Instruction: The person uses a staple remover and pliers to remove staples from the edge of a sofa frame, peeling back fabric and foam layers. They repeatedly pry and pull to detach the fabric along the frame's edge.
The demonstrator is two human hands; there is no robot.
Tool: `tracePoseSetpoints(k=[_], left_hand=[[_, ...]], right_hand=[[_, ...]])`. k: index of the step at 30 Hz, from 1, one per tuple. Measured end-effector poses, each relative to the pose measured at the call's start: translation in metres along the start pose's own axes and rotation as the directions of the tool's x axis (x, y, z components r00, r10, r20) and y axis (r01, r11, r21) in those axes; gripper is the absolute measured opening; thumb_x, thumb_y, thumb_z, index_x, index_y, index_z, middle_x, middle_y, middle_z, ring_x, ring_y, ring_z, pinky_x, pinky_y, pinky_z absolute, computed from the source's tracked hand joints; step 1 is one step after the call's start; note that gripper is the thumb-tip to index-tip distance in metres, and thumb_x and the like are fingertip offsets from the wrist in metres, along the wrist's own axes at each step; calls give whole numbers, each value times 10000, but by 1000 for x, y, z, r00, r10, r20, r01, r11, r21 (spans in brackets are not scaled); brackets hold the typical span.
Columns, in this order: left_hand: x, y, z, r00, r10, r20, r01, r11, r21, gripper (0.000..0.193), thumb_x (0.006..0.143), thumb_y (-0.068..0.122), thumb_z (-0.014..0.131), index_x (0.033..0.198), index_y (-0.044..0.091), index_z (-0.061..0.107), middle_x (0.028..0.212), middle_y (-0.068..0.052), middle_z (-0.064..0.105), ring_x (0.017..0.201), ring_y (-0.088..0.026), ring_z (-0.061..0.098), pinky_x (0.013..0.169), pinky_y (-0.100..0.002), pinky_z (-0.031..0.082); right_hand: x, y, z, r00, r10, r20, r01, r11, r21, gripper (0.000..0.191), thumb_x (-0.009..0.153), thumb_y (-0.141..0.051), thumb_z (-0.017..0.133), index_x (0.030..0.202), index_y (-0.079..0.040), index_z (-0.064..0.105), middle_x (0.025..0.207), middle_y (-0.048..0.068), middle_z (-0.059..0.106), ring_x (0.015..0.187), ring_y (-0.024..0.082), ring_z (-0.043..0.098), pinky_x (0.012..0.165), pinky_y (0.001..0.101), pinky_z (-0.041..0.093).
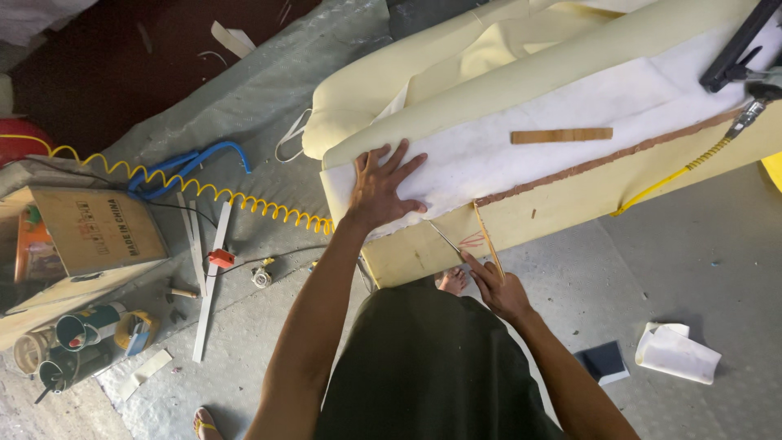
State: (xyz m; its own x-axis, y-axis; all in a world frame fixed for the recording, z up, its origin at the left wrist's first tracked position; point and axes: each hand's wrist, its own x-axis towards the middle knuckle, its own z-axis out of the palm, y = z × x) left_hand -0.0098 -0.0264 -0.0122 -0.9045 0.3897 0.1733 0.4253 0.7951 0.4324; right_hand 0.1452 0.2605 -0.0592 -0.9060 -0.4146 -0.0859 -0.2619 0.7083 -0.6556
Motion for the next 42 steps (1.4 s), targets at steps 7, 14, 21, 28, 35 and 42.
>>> tracePoseSetpoints(k=[7,14,21,28,35,42], left_hand=[[8,19,5,976,-88,200,43,975,217,1142,567,632,889,1530,221,432,1622,-241,263,1473,-500,244,1130,-692,209],[21,45,30,940,-255,226,207,955,214,1223,647,641,850,1583,95,283,1628,-351,145,1516,-531,112,1137,-764,125],[19,40,31,942,-251,222,212,959,188,1184,668,621,841,1583,110,289,1636,-327,142,1521,-513,108,1153,-748,112],[19,38,34,953,-228,202,194,965,175,1180,668,631,844,1578,103,310,1637,-332,151,1521,-509,114,1156,-744,116],[19,36,34,955,-230,185,212,971,113,1180,651,601,871,1573,106,325,1636,-327,152,1528,-511,100,1162,-739,111],[18,38,32,957,-229,178,214,972,99,1172,646,589,881,1567,112,335,1639,-322,152,1531,-504,102,1166,-737,113]], right_hand=[[-35,-41,-46,943,327,66,-331,940,82,508,980,-241,594,1479,-312,532,774,213,695,664,408,670,632,506,521],[-27,-58,-62,922,388,-10,-384,916,117,499,966,-213,613,1458,-276,561,776,250,677,663,455,644,595,535,474],[-25,-61,-70,892,447,67,-449,893,37,485,975,-228,597,1455,-288,564,686,235,666,592,435,642,571,534,474],[-24,-61,-64,911,409,49,-411,909,73,517,981,-199,589,1488,-264,517,668,223,656,542,409,632,540,526,469],[-26,-64,-57,905,421,55,-425,898,115,525,986,-174,586,1497,-269,517,640,213,645,492,353,610,520,495,464],[-24,-65,-55,865,492,92,-501,852,152,504,993,-187,583,1484,-284,522,598,213,627,448,337,597,509,479,458]])
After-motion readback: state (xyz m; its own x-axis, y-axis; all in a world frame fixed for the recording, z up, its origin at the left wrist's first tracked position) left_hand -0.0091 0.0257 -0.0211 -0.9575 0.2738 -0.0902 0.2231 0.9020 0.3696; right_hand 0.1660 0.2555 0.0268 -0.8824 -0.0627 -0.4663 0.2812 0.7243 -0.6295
